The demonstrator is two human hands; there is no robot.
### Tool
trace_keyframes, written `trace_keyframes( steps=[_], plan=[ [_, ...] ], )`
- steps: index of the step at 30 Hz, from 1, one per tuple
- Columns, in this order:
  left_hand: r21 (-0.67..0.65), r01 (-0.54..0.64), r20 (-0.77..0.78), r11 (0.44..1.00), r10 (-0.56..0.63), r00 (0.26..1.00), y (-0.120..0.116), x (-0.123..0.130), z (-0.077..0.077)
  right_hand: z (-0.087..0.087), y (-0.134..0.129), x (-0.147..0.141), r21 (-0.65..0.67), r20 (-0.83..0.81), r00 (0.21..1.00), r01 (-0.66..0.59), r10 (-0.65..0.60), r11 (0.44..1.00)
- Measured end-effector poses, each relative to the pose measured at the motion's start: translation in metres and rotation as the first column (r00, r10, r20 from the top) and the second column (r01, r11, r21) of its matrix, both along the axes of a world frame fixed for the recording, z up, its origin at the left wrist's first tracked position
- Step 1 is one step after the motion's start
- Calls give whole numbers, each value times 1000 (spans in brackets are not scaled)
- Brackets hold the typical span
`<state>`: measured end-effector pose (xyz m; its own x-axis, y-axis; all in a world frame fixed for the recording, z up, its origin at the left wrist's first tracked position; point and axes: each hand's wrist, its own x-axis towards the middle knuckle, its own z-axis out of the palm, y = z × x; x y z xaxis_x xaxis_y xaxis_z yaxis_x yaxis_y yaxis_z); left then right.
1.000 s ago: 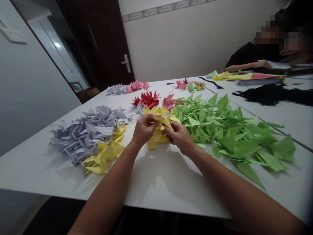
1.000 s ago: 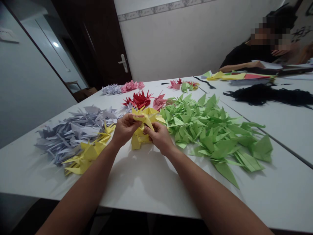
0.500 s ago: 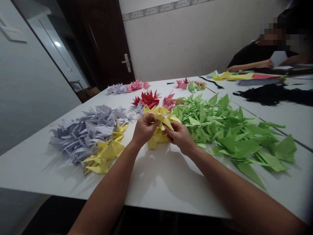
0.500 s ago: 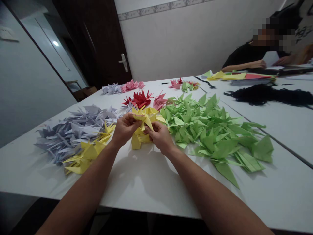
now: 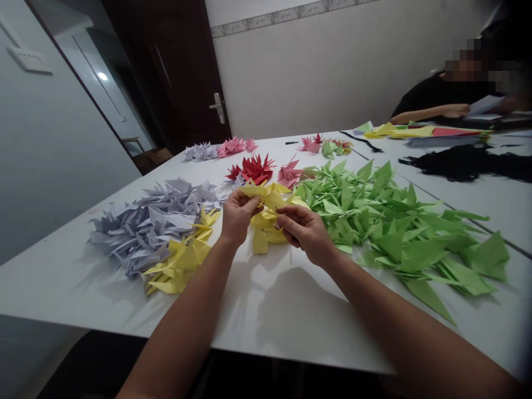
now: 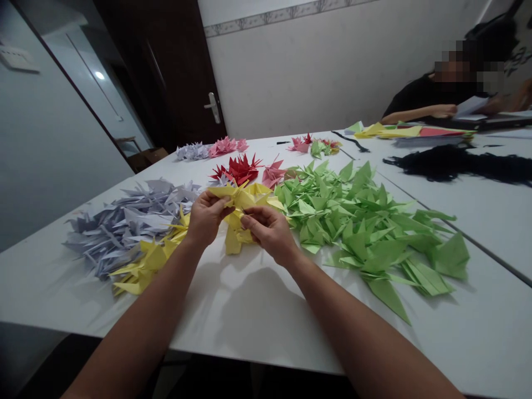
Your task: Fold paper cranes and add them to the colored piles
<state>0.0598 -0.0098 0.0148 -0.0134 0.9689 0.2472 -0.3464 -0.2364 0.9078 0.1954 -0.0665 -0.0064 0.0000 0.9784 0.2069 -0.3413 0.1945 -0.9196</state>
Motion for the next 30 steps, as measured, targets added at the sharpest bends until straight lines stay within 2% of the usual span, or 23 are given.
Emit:
trace_keyframes(
  steps=[4, 8, 11, 19, 30],
  plan=[
    [-214, 113, 187, 970, -73, 980, -2, -3, 14, 0, -3, -1, 50, 10, 998, -59, 58, 997],
    [-377, 241, 261, 894, -147, 954, -9, -3, 24, -2, -1, -2, 47, 6, 999, 43, -43, 998],
    [-455, 314, 282, 833, -200, 938, -13, -1, 25, -2, 1, -2, 59, -4, 997, 72, -72, 996],
    [-478, 348, 219, 807, -274, 936, -20, 6, 25, -1, 1, -2, 82, -20, 997, 70, -69, 994],
    [-407, 401, 246, 821, -324, 913, -17, 8, 18, -3, 2, -1, 41, -56, 996, 77, -75, 996]
  ],
)
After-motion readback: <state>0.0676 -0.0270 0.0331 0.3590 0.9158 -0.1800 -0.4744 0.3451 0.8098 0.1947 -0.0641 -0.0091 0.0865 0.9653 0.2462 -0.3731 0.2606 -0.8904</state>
